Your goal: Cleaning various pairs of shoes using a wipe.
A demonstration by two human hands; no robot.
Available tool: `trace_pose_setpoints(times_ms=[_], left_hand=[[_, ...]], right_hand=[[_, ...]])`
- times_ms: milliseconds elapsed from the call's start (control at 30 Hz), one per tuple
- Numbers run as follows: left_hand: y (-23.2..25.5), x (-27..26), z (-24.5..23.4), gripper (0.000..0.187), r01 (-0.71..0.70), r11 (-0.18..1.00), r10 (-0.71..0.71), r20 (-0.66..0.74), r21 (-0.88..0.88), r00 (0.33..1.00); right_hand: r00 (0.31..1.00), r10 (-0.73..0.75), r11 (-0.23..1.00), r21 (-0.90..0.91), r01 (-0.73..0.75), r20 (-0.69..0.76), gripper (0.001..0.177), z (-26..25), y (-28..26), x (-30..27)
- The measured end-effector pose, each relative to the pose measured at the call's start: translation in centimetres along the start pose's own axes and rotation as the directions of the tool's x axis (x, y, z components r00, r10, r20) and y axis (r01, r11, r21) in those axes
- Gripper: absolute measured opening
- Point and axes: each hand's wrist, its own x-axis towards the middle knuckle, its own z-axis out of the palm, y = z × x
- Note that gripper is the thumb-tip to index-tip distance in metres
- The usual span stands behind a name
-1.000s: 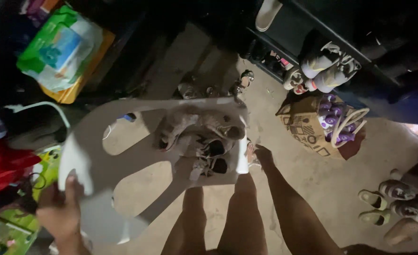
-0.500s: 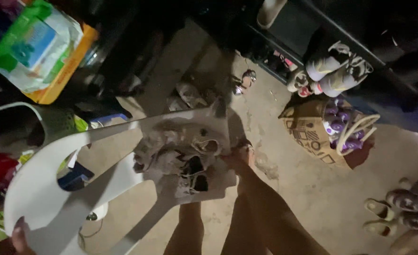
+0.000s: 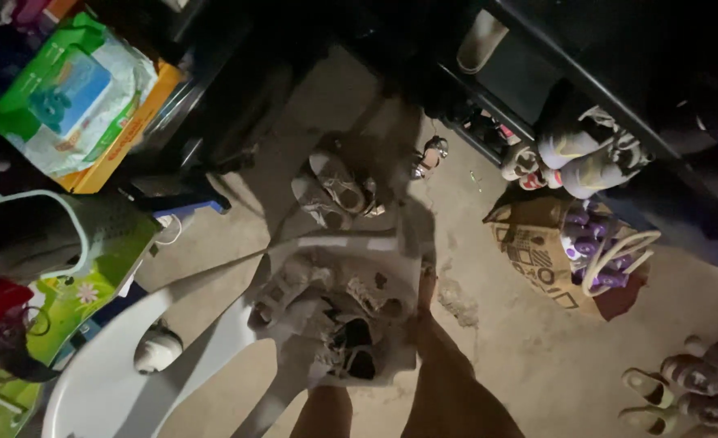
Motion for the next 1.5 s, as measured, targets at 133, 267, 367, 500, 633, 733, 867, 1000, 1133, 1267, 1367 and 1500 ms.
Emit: trace_pose_setpoints(times_ms=[133,267,367,500,633,733,867,1000,1133,1267,1367,1500], left_hand=[[-0.5,-2.1,0.0,0.067,0.059,0.991,-0.057,0.015,-0.12,0.998],[2.2,-2.2,0.6,0.073,0.103,0.964,-0.098,0.033,-0.245,0.995],[1.0,-2.1,0.6,0.079,0.148,0.931,-0.13,0.075,-0.334,0.989],[10.5,-4.0,-2.6,0.054,0.023,0.82,-0.072,0.064,0.572,0.995],[15.4,-1.2,-1.3,0.055,-0.135,0.611,0.191,0.02,0.78,0.981],[15.3,0.7,-0.2,0.054,-0.197,0.704,0.288,-0.022,0.682,0.957],[16.7,0.6,0.0,0.045,-0.253,0.769,0.358,-0.068,0.587,0.931],[19.0,0.8,0.6,0.044,-0.212,0.75,0.304,-0.041,0.627,0.952],[27.1,-1.0,3.9,0.036,-0.234,0.663,0.467,-0.148,0.711,0.872],[27.2,-2.7,12.7,0.051,-0.504,0.852,0.514,-0.042,0.143,0.857],[24.9,-1.4,20.4,0.027,-0.364,0.905,0.301,0.275,0.218,0.913],[20.5,-0.6,28.6,0.049,-0.307,0.912,0.193,0.378,0.27,0.906]], right_hand=[[0.995,-0.103,0.991,-0.089,0.103,0.003,0.041,1.8,2.0,-0.4],[0.978,-0.207,0.962,-0.18,0.203,-0.001,0.043,3.2,3.6,-0.1],[0.966,-0.26,0.933,-0.254,0.254,0.009,0.044,2.5,3.6,-1.4],[0.93,-0.362,0.88,-0.309,0.361,0.056,0.045,4.7,9.5,-7.1],[0.954,-0.301,0.937,-0.183,0.296,0.002,0.046,10.4,12.9,-2.4],[0.983,0.174,0.884,0.429,-0.184,0.062,0.044,9.0,11.7,1.0],[0.845,0.459,0.499,0.708,-0.501,0.275,0.047,9.4,9.6,2.5],[0.798,0.568,0.492,0.695,-0.525,0.201,0.052,8.7,7.6,1.5],[0.741,0.662,0.48,0.694,-0.536,0.115,0.057,8.5,4.9,1.2],[0.713,0.697,0.526,0.726,-0.443,-0.07,0.044,10.1,3.1,-2.0],[0.781,0.56,0.817,0.343,-0.463,-0.278,0.038,10.3,-2.8,-4.0],[0.824,0.566,0.822,0.074,-0.565,-0.003,0.021,6.3,-12.3,-3.6]])
